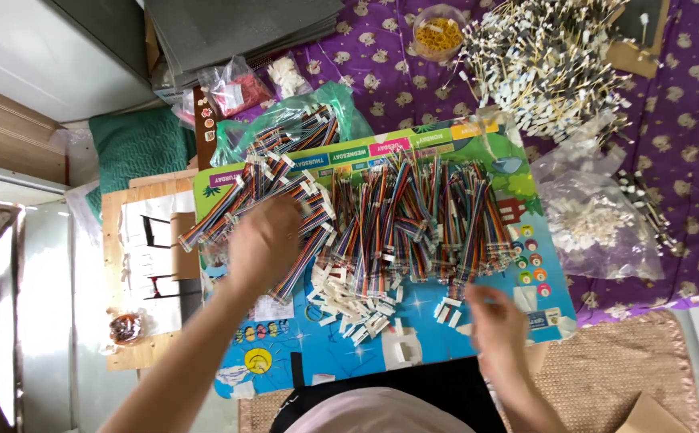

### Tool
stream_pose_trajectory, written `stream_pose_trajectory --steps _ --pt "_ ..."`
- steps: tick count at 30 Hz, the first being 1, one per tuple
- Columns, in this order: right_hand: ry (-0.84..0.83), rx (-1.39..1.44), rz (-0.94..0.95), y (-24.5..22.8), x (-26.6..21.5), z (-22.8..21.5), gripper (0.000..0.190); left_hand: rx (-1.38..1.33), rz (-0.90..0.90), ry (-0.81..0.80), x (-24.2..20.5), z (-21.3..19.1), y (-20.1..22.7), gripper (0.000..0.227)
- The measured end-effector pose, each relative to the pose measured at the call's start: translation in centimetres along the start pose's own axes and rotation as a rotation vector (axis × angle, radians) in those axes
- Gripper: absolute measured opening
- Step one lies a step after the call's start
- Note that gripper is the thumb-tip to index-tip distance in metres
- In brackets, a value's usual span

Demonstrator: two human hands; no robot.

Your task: Attaching white plastic connectors to the ends of multi-colored wire bundles

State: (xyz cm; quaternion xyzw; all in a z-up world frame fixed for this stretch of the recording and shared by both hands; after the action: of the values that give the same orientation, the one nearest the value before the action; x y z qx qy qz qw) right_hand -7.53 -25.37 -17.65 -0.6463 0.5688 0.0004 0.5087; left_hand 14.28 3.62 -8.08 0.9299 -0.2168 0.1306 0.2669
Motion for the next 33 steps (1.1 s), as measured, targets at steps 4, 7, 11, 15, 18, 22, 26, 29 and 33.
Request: stream_pose_trajectory --steps 4,7,11,15,18,22,26,29,33 --pt "0.177 -0.117 -0.124 -1.6 2.3 -0.1 0.05 0.248 -0.164 -0.189 0.5 2.3 -7.0 0.01" --pt "0.131 -0.067 -0.166 -2.2 3.3 1.4 0.038 0.382 -0.233 -0.352 0.8 2.0 -6.8 0.038" --pt "0.019 0.335 0.017 -0.5 3.8 0.9 0.018 0.089 -0.279 -0.328 0.9 1.3 -1.4 0.026" --pt "-0.52 0.907 0.426 1.4 -2.1 3.2 0.016 -0.988 -0.327 -0.64 -3.6 5.3 9.1 0.03" --pt "-0.856 0.9 0.613 1.3 -8.5 5.5 0.023 -1.558 -0.614 -0.837 -6.3 6.5 15.4 0.022" --pt "-0.835 0.795 0.366 -0.5 -9.9 4.4 0.039 -1.402 -0.703 -0.779 -5.1 4.8 15.4 0.019" --pt "-0.697 0.657 0.29 -0.9 -9.7 2.9 0.043 -0.993 -0.438 -0.732 -4.4 3.3 15.4 0.028" --pt "-0.555 0.567 0.146 -1.0 -9.3 1.9 0.032 -1.252 -0.514 -0.817 -7.0 3.8 16.2 0.016" --pt "-0.465 0.465 -0.032 -2.2 -9.9 0.9 0.039 -1.514 -0.882 -0.748 -9.2 5.1 16.4 0.03"
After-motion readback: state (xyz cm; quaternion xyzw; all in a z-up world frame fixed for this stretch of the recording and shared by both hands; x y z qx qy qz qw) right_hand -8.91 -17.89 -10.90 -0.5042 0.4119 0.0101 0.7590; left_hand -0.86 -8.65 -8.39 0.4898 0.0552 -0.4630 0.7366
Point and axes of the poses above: each hand's wrist, its own x-axis towards the middle knuckle, its own z-axis out of the palm, y = z × x, the point moved 8 cm from there along x, towards the middle knuckle, and after that the axes turned 13 degrees about y, right-handed, at the moved point
